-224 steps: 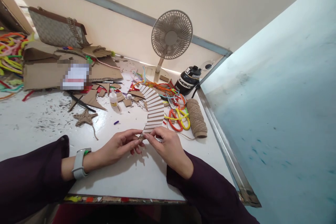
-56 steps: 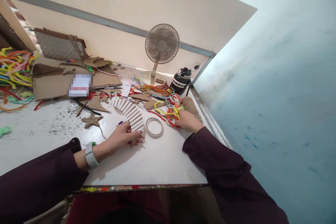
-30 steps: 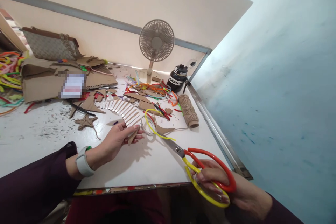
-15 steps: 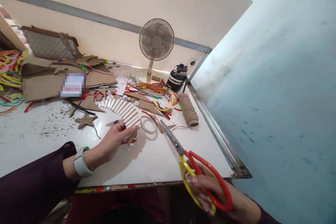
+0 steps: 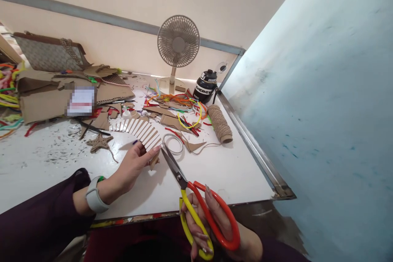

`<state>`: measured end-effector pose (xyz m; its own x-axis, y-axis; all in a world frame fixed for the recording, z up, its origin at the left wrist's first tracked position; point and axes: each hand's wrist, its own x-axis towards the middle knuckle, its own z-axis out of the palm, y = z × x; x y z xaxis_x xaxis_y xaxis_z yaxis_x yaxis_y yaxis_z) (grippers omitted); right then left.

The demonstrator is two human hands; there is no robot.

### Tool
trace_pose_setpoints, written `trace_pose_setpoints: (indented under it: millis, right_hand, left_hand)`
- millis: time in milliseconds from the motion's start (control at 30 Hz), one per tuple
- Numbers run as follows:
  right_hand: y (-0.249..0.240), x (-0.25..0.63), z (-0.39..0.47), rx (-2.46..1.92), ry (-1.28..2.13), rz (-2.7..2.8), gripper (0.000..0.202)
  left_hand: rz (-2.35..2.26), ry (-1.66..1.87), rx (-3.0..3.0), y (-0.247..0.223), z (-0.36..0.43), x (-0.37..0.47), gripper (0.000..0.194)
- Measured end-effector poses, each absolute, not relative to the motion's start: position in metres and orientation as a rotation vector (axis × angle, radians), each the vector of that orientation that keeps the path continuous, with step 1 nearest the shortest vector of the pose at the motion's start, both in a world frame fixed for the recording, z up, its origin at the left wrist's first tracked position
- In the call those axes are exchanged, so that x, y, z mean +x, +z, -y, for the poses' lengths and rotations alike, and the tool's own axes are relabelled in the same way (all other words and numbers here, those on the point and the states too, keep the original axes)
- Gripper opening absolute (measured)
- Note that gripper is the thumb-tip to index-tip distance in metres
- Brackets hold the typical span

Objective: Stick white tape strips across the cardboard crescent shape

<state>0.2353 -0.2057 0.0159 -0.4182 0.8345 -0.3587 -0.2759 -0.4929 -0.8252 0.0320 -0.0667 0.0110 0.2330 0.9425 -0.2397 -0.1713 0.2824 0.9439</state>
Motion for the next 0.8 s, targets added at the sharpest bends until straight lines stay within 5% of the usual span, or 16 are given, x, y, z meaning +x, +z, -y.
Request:
trace_pose_setpoints:
  millis: [800]
  right_hand:
    - [0.043,0.203,0.212,-1.505,1.742,1.127,0.054]
  left_hand:
    - [-0.914,0.994,0.738,0.006,0.076,0.048,0.034]
